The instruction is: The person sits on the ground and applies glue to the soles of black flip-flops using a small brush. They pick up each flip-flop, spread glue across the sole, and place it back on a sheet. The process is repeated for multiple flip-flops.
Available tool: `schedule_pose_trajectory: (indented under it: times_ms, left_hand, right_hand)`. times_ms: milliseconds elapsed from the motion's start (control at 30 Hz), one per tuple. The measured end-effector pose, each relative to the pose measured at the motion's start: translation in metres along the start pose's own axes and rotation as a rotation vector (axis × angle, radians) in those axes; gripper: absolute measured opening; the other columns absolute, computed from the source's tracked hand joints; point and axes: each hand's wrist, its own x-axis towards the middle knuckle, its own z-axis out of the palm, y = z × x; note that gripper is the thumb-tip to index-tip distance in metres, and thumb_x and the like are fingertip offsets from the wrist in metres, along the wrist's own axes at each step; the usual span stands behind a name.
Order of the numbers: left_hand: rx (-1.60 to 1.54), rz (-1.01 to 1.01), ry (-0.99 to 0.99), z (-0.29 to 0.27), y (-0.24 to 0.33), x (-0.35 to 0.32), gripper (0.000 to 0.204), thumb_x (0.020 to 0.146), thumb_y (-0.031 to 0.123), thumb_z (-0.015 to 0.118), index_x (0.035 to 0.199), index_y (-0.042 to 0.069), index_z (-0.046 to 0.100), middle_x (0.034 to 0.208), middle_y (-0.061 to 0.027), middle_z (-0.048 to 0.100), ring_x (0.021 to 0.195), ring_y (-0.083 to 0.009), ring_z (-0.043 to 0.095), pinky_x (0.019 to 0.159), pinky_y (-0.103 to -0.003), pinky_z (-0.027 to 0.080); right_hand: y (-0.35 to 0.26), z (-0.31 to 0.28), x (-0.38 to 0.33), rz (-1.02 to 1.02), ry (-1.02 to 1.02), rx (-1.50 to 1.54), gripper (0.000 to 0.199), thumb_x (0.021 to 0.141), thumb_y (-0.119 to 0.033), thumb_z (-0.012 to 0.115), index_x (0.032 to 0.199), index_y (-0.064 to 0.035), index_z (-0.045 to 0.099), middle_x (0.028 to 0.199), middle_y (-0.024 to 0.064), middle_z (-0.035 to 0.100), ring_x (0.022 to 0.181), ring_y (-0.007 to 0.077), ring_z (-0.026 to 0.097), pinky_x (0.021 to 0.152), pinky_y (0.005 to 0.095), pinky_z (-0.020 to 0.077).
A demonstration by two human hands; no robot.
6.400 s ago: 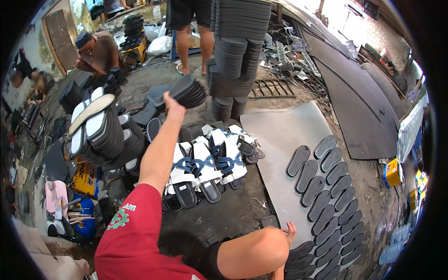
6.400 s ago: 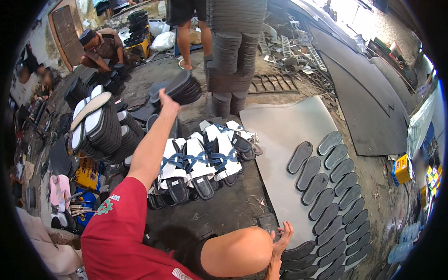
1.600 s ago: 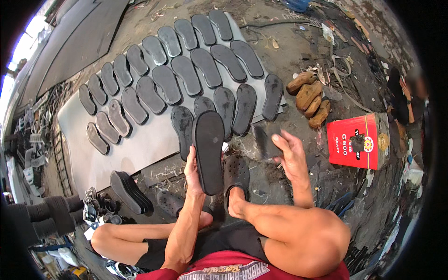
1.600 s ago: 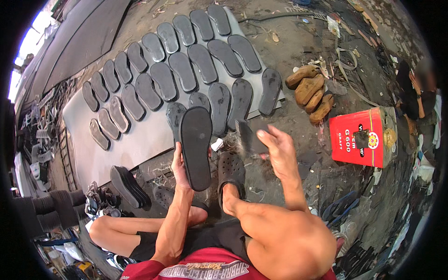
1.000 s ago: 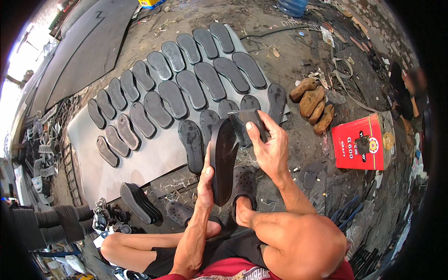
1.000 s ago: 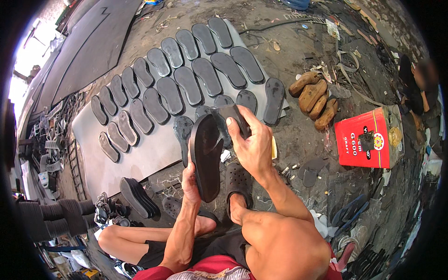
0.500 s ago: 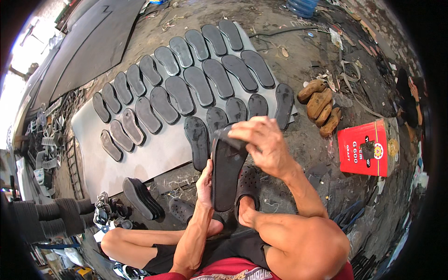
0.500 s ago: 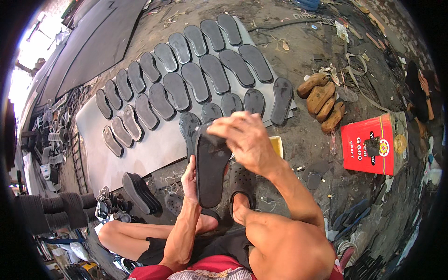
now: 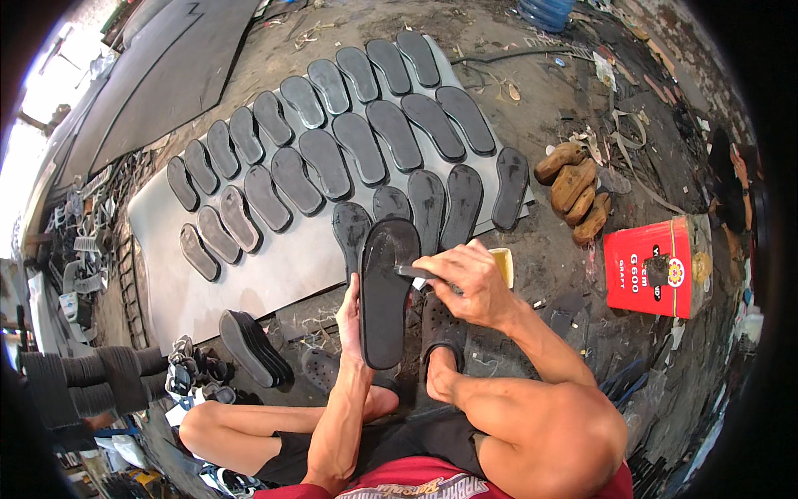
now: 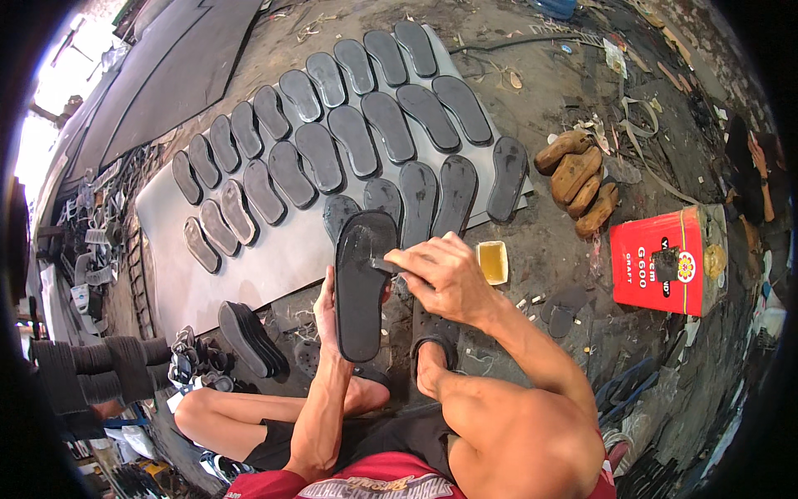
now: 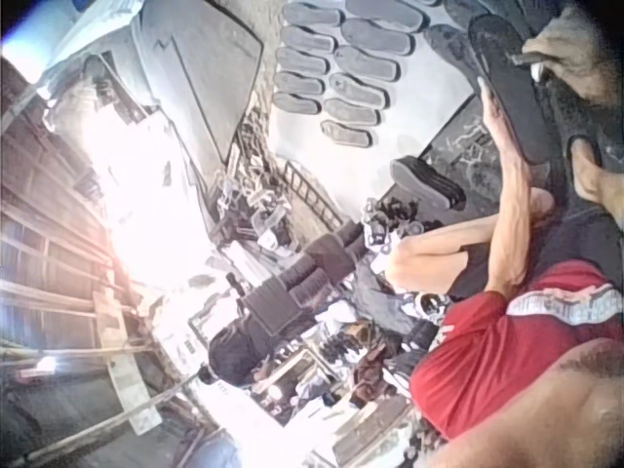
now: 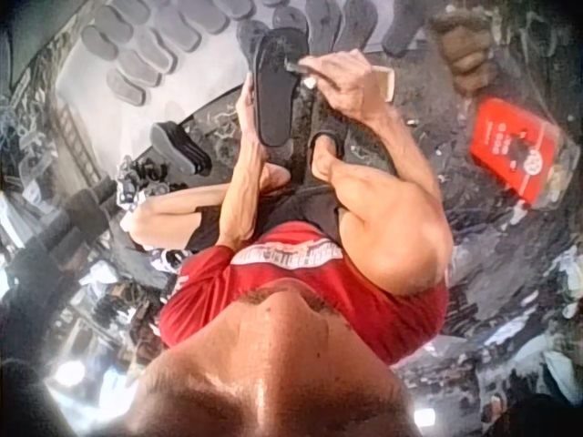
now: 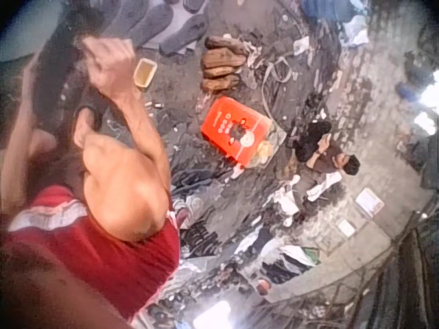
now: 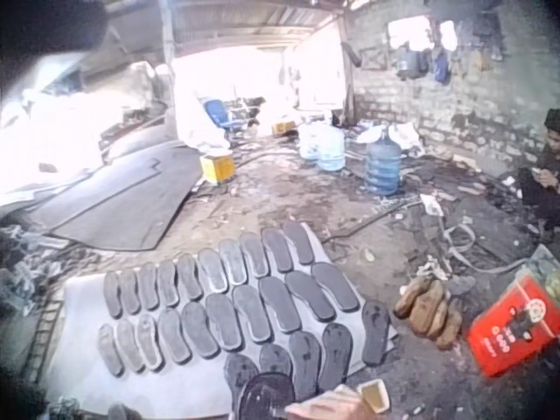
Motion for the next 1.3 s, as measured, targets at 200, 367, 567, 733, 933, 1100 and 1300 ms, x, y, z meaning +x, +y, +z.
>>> schedule_pose_trajectory:
  times_ms: [200, 367, 567, 733, 933, 1100, 1300]
  left_hand:
    - [-0.018, -0.044, 0.007, 0.003, -0.013, 0.004, 0.057, 0.116, 0.047, 0.052, 0.139, -0.003, 0.067, 0.127, -0.021, 0.077, 0.104, -0.0335, 0.079, 0.096, -0.047, 0.065]
    - [0.05, 0.015, 0.025, 0.019, -0.004, 0.005, 0.051, 0.115, 0.047, 0.054, 0.134, 0.003, 0.071, 0.122, -0.0149, 0.08, 0.102, -0.0258, 0.08, 0.093, -0.04, 0.066]
    - [0.031, 0.041, 0.009, 0.02, 0.001, 0.018, 0.048, 0.115, 0.047, 0.055, 0.133, 0.006, 0.073, 0.118, -0.0102, 0.081, 0.097, -0.0205, 0.081, 0.084, -0.034, 0.067]
    - [0.127, 0.063, 0.054, 0.026, -0.003, 0.022, 0.05, 0.115, 0.046, 0.055, 0.135, 0.004, 0.071, 0.114, -0.0108, 0.081, 0.094, -0.0193, 0.08, 0.079, -0.03, 0.067]
    - [0.12, 0.305, 0.118, -0.001, 0.043, 0.056, 0.053, 0.116, 0.05, 0.048, 0.13, 0.004, 0.071, 0.11, -0.0154, 0.081, 0.086, -0.03, 0.079, 0.076, -0.043, 0.068]
    - [0.132, 0.294, 0.152, -0.016, 0.063, 0.059, 0.056, 0.114, 0.053, 0.05, 0.127, 0.003, 0.072, 0.104, -0.0163, 0.081, 0.082, -0.0308, 0.079, 0.073, -0.042, 0.068]
    - [0.08, 0.126, 0.055, 0.029, 0.013, 0.04, 0.053, 0.114, 0.052, 0.052, 0.13, 0.006, 0.073, 0.117, -0.0104, 0.08, 0.098, -0.0218, 0.08, 0.087, -0.04, 0.068]
  right_hand:
    - [0.0, 0.011, 0.027, -0.013, 0.02, -0.02, 0.03, 0.095, -0.009, 0.074, 0.124, -0.0157, 0.077, 0.102, 0.0033, 0.08, 0.098, 0.0257, 0.073, 0.09, 0.0434, 0.0477]
    - [0.009, 0.016, 0.031, 0.027, 0.161, -0.07, 0.031, 0.095, -0.01, 0.074, 0.126, -0.0165, 0.076, 0.103, 0.0024, 0.08, 0.098, 0.0252, 0.073, 0.09, 0.0427, 0.0463]
    - [-0.017, 0.032, -0.001, 0.17, 0.025, -0.078, 0.033, 0.095, -0.015, 0.075, 0.128, -0.011, 0.075, 0.097, 0.0108, 0.078, 0.083, 0.0278, 0.071, 0.077, 0.0442, 0.0464]
    - [0.015, 0.026, 0.035, 0.202, 0.03, 0.032, 0.028, 0.103, -0.018, 0.069, 0.13, -0.0118, 0.074, 0.108, 0.0107, 0.08, 0.093, 0.0316, 0.07, 0.085, 0.0445, 0.0446]
    - [-0.039, 0.043, -0.007, 0.071, -0.049, 0.103, 0.035, 0.093, -0.011, 0.077, 0.128, -0.0145, 0.076, 0.107, 0.006, 0.079, 0.089, 0.0267, 0.07, 0.084, 0.0435, 0.0448]
    - [-0.04, 0.022, 0.007, 0.199, -0.017, 0.23, 0.033, 0.096, -0.014, 0.075, 0.128, -0.0088, 0.075, 0.111, 0.0099, 0.081, 0.094, 0.0304, 0.075, 0.085, 0.0433, 0.0474]
    - [-0.014, 0.032, 0.065, 0.188, -0.016, 0.136, 0.031, 0.098, -0.013, 0.071, 0.128, -0.0106, 0.076, 0.115, 0.0121, 0.079, 0.107, 0.0347, 0.071, 0.096, 0.0489, 0.0507]
